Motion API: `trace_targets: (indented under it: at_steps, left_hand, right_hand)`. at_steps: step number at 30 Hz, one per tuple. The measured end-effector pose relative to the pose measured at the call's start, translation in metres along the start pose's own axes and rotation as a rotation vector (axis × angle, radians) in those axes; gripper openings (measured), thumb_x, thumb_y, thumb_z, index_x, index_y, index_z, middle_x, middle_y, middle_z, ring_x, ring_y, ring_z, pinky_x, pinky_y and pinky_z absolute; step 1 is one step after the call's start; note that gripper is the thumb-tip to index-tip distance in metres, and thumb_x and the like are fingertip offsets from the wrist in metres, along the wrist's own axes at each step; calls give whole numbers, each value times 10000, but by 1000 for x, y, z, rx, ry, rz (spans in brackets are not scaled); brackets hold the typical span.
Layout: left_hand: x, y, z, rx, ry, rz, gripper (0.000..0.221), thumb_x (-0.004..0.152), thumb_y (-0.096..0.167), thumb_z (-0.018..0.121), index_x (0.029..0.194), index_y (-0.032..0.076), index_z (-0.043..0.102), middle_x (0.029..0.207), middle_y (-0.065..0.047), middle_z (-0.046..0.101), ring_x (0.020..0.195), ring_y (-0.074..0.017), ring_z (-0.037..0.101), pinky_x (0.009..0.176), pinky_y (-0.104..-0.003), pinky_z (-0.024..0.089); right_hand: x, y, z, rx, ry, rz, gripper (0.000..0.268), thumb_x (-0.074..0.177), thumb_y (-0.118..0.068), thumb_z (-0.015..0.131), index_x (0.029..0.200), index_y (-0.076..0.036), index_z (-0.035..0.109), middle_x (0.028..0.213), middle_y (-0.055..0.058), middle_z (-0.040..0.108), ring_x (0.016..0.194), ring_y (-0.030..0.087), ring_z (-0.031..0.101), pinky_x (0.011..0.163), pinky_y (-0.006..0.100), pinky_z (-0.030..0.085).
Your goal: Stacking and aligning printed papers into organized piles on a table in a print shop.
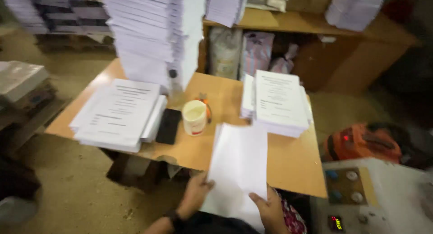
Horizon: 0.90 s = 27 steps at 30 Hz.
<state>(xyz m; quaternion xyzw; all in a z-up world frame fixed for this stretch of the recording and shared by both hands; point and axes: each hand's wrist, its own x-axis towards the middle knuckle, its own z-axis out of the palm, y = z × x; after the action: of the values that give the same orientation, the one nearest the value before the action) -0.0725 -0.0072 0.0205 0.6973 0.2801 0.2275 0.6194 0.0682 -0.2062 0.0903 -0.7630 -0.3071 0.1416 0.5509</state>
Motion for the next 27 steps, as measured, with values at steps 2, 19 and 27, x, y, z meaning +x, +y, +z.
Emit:
trace_targets:
  at_steps: [2, 19, 27]
  left_hand:
    - [5, 26, -7, -26, 43, 50, 183, 803, 93, 628, 973, 104, 693, 904, 52, 654, 829, -94, 559, 765, -264, 456]
    - [54, 101, 44, -82, 86, 158, 406, 1006, 161, 518, 1396, 61, 471, 1263, -103, 573, 1104, -127, 530, 973, -365, 468]
    - [69, 122, 56, -188, 275, 20, 217, 914, 152, 673, 1085, 19, 665, 841, -29, 643, 696, -85, 507, 697, -279, 463]
  right_hand:
    - [22, 1, -9, 94, 46, 76, 524, 718, -179, 758, 1214, -56, 642, 1200, 90, 705, 1093, 196, 651, 998, 350, 484]
    - [78, -41, 12, 386, 347, -82, 315, 871, -29, 668, 1179, 31, 645, 1033, 164, 711, 1019, 173, 552, 898, 443, 502]
    - [91, -13, 2, 422, 334, -62, 180, 842, 16, 665, 1019, 23, 697, 836, 60, 671, 782, 148, 558, 759, 357, 506]
